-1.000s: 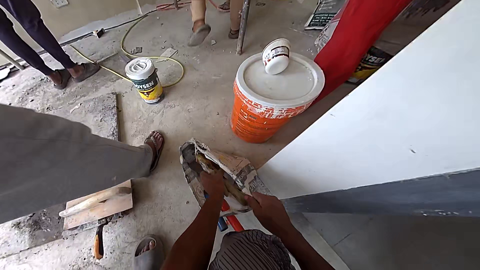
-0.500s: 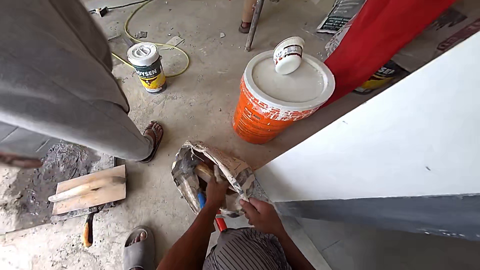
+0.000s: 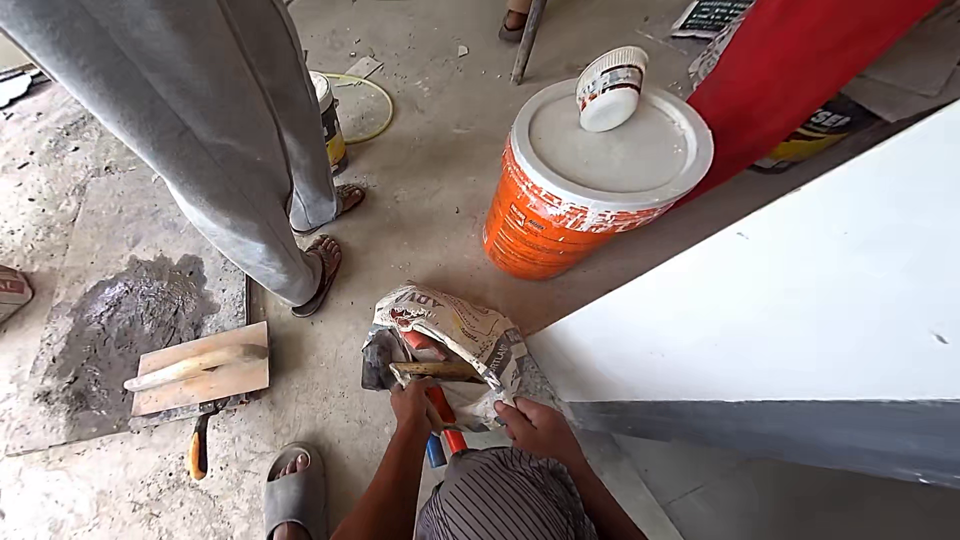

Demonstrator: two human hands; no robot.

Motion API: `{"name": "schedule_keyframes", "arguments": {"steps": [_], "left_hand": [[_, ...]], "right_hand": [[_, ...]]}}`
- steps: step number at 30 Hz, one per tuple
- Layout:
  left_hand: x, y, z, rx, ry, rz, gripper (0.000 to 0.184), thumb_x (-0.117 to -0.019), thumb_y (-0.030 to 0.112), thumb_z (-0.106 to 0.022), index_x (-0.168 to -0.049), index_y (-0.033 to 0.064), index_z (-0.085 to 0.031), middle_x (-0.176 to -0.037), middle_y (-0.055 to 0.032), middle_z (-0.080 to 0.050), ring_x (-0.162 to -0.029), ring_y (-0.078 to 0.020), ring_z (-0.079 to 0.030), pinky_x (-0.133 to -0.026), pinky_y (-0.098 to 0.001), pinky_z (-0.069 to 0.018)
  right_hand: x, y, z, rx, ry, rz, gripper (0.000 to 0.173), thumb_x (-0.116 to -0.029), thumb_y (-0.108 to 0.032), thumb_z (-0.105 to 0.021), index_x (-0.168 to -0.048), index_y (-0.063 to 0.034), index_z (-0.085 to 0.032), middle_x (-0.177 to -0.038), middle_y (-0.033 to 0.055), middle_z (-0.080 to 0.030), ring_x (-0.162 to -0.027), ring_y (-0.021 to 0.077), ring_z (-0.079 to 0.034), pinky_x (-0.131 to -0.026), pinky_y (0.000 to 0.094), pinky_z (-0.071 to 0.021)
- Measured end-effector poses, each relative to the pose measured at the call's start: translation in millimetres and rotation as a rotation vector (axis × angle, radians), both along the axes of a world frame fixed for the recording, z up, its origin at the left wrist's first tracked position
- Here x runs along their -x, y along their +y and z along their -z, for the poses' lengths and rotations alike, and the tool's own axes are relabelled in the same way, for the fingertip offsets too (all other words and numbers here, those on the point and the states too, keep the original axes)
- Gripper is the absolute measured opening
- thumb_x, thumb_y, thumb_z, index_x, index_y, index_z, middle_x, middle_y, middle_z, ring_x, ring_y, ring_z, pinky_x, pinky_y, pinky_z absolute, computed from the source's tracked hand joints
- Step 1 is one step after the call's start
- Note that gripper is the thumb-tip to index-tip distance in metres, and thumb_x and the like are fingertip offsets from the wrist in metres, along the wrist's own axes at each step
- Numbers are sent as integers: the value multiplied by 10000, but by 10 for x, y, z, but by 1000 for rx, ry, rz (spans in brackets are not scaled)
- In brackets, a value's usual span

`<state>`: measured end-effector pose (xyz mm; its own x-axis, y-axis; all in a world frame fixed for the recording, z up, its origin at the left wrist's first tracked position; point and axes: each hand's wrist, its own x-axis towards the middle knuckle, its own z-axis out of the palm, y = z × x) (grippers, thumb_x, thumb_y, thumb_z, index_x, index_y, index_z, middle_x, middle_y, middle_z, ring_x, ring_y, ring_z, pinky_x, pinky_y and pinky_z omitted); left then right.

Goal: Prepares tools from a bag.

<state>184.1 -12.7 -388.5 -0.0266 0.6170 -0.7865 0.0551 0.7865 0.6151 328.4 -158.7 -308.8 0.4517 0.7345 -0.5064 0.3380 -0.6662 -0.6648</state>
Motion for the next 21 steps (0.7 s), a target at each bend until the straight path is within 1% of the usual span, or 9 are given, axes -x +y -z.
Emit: {"name": "schedule_keyframes", "arguments": {"steps": [2,3,4,6,7,10,12,15,21], "left_hand": [[70,18,-7,-66,80,-14,342,-874,38,-759,-1151,-50,-580,-873,-202,-604,-685,-284,-576,-622,-455,-510],[122,44,16,-107,143,17,360,-853,26,-765,-1151,-46,-576,-884,-208,-609,-705,-298,-582,-635,-474,-504],[186,90,26,-147,238,79,384,-827,35,-783,-1148,-40,-585,-914,-219,-629,-769,-327,-610,-679,-511,-511],[344,243,37,-230,440,198,494,-804,107,-821,-1219,-40,-599,-1067,-267,-661,-998,-416,-651,-839,-617,-524],[422,345,68,-262,530,229,535,-811,151,-827,-1244,-45,-583,-1133,-284,-645,-1072,-440,-635,-885,-633,-518],[653,661,212,-288,669,372,627,-846,251,-823,-1310,-72,-553,-1314,-313,-568,-1246,-457,-555,-1026,-596,-468],[771,817,315,-299,666,508,624,-854,295,-823,-1297,-54,-558,-1266,-299,-612,-1222,-449,-582,-1029,-596,-463],[856,955,409,-295,562,638,627,-854,335,-839,-1278,-30,-556,-1137,-262,-672,-1107,-418,-647,-964,-596,-499],[833,1023,552,-242,513,676,794,-786,355,-896,-1348,-27,-486,-1154,-261,-670,-1107,-405,-660,-964,-584,-518]], "right_hand": [[-7,8,10,-5,0,-1,443,-1051,-391,-514,-928,3,-674,-746,110,-668,-693,241,-660,-695,481,-533],[-3,8,10,-9,-1,1,442,-1051,-391,-518,-929,4,-676,-746,110,-668,-692,238,-660,-694,477,-535],[4,6,11,-12,0,4,441,-1049,-392,-523,-925,3,-675,-741,106,-664,-686,232,-656,-688,468,-534],[14,7,10,-13,0,8,436,-1045,-403,-528,-911,-12,-668,-728,89,-660,-670,211,-659,-673,444,-541],[18,9,8,-9,-3,14,434,-1044,-414,-532,-901,-27,-667,-718,76,-658,-658,198,-661,-664,429,-548],[9,7,-8,1,10,32,420,-1043,-424,-534,-915,-48,-671,-723,61,-662,-652,182,-671,-658,403,-565],[-3,9,-7,8,23,40,416,-1041,-431,-536,-919,-56,-668,-725,54,-665,-649,175,-677,-653,395,-575],[-5,17,-8,13,37,49,404,-1041,-429,-538,-919,-65,-663,-722,44,-660,-646,163,-677,-646,382,-577],[10,30,-4,12,52,69,398,-1044,-423,-536,-918,-67,-658,-713,33,-658,-626,142,-672,-623,349,-579]]}}
